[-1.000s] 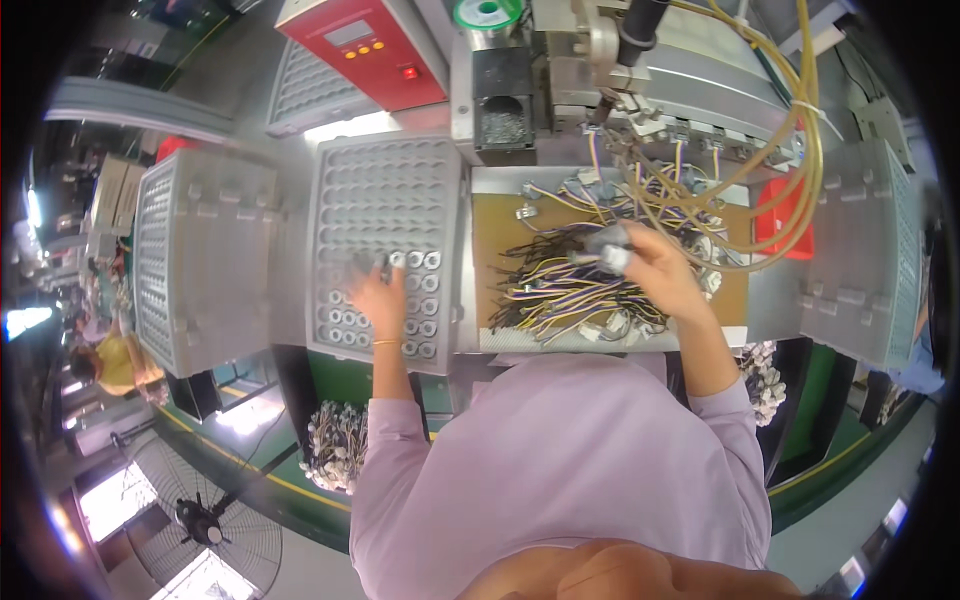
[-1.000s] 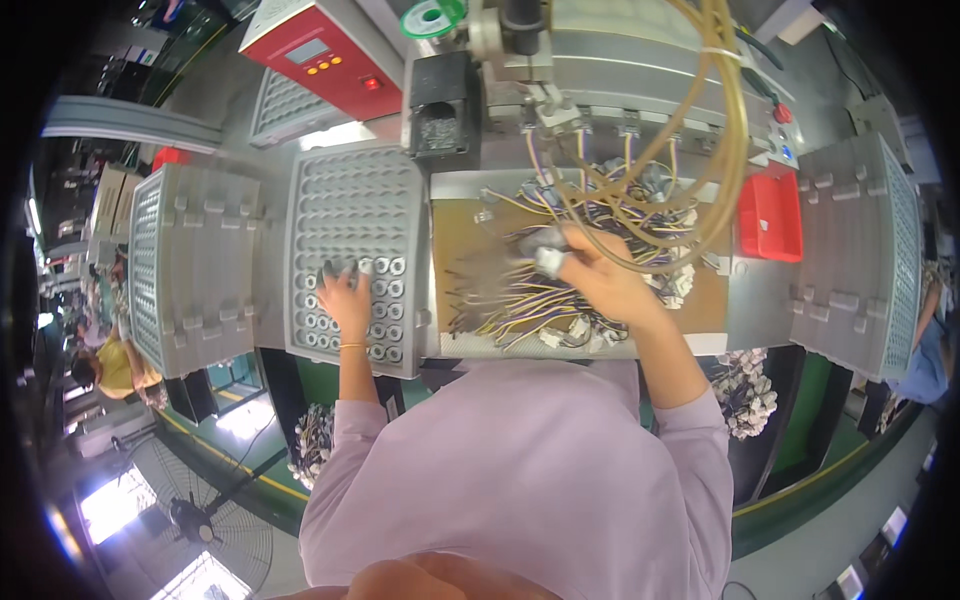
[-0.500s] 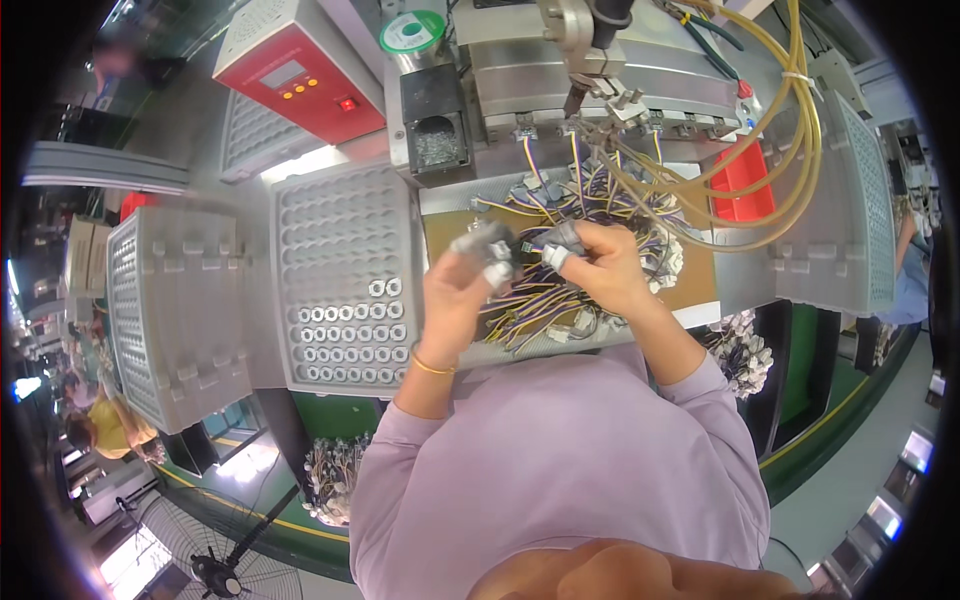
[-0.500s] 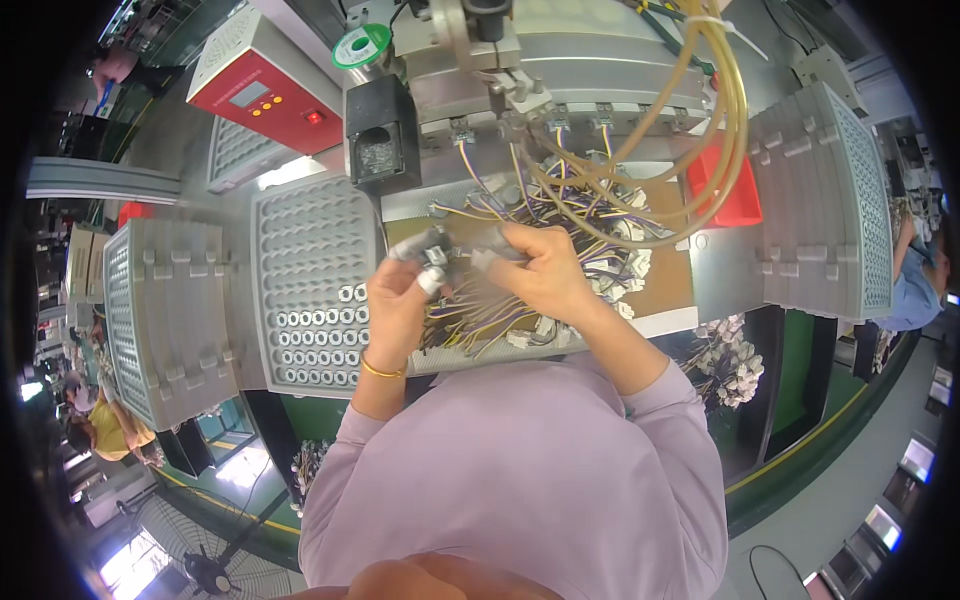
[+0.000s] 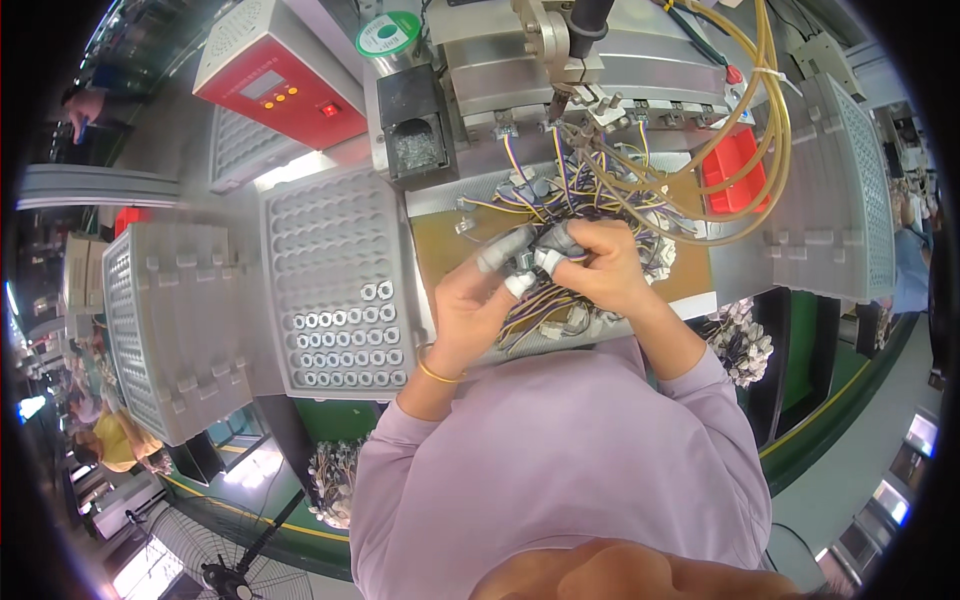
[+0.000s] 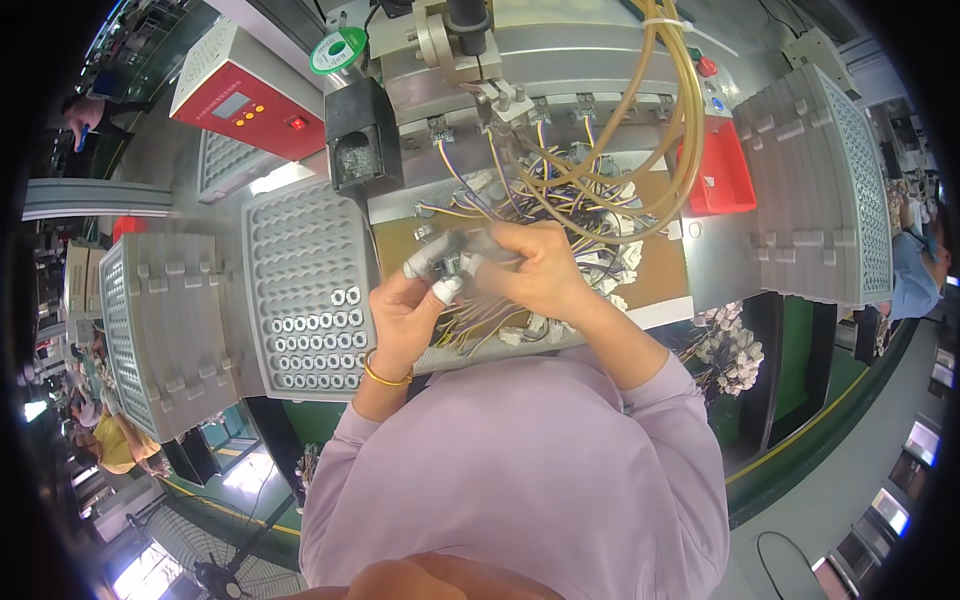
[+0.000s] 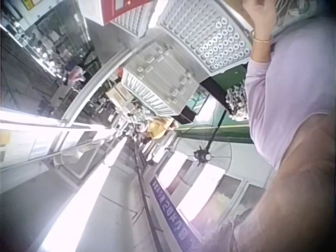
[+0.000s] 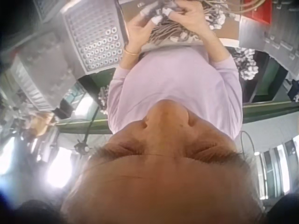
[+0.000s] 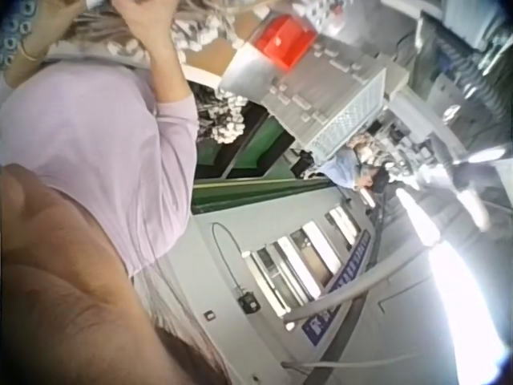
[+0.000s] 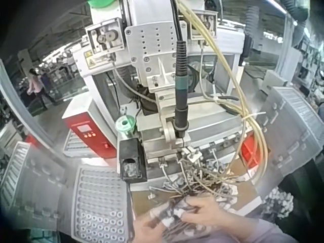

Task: The person connects multiple wires into electronic components by hand at a manual assembly station.

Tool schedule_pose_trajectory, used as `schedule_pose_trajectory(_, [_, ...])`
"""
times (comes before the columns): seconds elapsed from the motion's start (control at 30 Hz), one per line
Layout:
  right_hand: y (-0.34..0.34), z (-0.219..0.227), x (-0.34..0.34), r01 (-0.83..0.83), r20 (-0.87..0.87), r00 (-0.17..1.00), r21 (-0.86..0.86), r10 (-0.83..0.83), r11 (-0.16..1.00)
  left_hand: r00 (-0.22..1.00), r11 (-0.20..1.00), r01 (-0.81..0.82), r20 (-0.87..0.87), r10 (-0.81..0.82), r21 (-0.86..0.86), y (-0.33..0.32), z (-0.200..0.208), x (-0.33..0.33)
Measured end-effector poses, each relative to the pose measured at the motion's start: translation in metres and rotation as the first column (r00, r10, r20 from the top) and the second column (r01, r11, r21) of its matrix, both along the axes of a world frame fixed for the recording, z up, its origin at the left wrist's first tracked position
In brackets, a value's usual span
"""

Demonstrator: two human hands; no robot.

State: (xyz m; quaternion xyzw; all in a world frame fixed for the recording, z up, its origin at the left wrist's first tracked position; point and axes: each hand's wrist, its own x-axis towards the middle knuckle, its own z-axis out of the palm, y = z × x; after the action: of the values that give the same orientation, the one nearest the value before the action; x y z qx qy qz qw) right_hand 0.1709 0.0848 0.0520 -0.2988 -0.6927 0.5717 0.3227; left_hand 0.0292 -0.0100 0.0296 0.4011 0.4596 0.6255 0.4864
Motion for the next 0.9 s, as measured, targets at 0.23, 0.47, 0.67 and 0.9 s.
schedule_pose_trajectory(0.23, [0.003, 0.004, 0.002, -0.085, 0.117, 0.991, 0.212, 0.061, 0.974, 0.999, 1.000, -0.016, 0.040, 0.015, 0.015, 0.003, -0.002, 0.004])
schedule_pose_trajectory(0.47, [-0.003, -0.004, 0.007, -0.016, 0.059, 0.998, -0.147, 0.025, 0.989, 0.932, 0.996, 0.002, 0.361, 0.032, -0.094, 0.014, -0.005, 0.011])
schedule_pose_trajectory(0.67, [0.016, -0.008, 0.034, -0.038, 0.007, 0.999, -0.316, 0.043, 0.948, 0.910, 0.990, 0.142, 0.395, -0.128, -0.004, 0.035, 0.000, 0.040])
schedule_pose_trajectory(0.9, [0.086, -0.037, 0.084, 0.669, -0.178, 0.702, -0.167, -0.690, 0.724, 0.523, 0.921, 0.366, -0.848, -0.086, 0.131, 0.039, -0.059, 0.060])
